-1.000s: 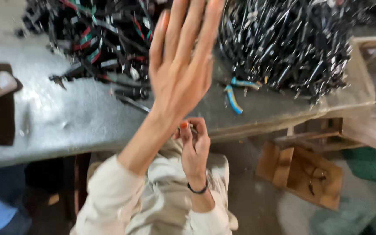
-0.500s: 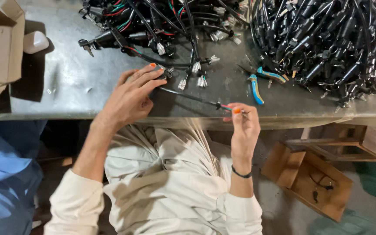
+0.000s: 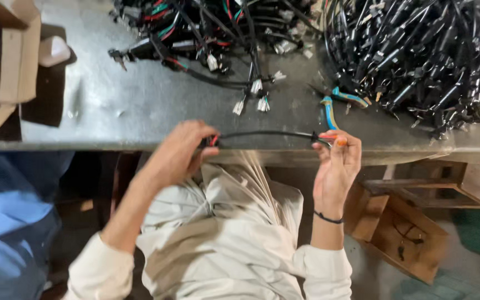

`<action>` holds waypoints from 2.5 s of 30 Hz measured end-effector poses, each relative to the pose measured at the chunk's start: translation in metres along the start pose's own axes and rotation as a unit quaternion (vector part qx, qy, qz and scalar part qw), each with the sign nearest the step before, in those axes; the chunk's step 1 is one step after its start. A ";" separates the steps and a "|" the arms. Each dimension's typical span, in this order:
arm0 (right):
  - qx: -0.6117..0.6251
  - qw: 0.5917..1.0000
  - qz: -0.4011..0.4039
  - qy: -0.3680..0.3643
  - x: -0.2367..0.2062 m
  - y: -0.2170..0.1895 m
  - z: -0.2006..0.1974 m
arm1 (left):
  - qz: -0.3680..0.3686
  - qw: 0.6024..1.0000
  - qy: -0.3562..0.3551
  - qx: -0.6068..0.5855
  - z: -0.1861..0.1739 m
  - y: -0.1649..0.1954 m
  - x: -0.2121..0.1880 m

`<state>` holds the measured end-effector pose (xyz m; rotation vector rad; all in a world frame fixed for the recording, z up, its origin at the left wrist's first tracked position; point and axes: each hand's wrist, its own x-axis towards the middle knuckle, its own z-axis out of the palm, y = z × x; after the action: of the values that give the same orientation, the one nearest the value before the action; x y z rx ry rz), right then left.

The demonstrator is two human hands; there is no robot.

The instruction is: The person sits at a workbench and works on black wire harnesses with multi-colored leads. They use pliers to strip and trim wire ends, twist the exposed conductors, fit the wires into black connector bodies, and place finished harnesses onto the table among large piles of similar harnesses.

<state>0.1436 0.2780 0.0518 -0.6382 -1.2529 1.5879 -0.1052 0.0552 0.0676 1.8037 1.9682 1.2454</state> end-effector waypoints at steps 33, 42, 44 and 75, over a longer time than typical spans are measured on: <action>0.271 0.850 0.355 -0.279 -0.113 0.058 0.029 | -0.073 0.910 0.193 -0.359 0.144 0.040 -0.124; -0.010 0.900 0.200 -0.387 -0.077 0.000 0.019 | -0.136 0.982 0.066 -0.114 0.090 0.059 -0.089; -0.052 0.894 0.187 -0.404 -0.070 -0.009 0.012 | -0.139 0.982 0.034 -0.126 0.081 0.064 -0.085; -0.030 0.923 0.255 -0.287 -0.092 0.022 0.002 | -0.178 0.979 -0.030 -0.097 0.096 0.086 -0.061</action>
<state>0.1695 0.1940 0.0175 -0.5838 -1.6529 2.2892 0.0335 0.0350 0.0420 1.3097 1.9501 1.1999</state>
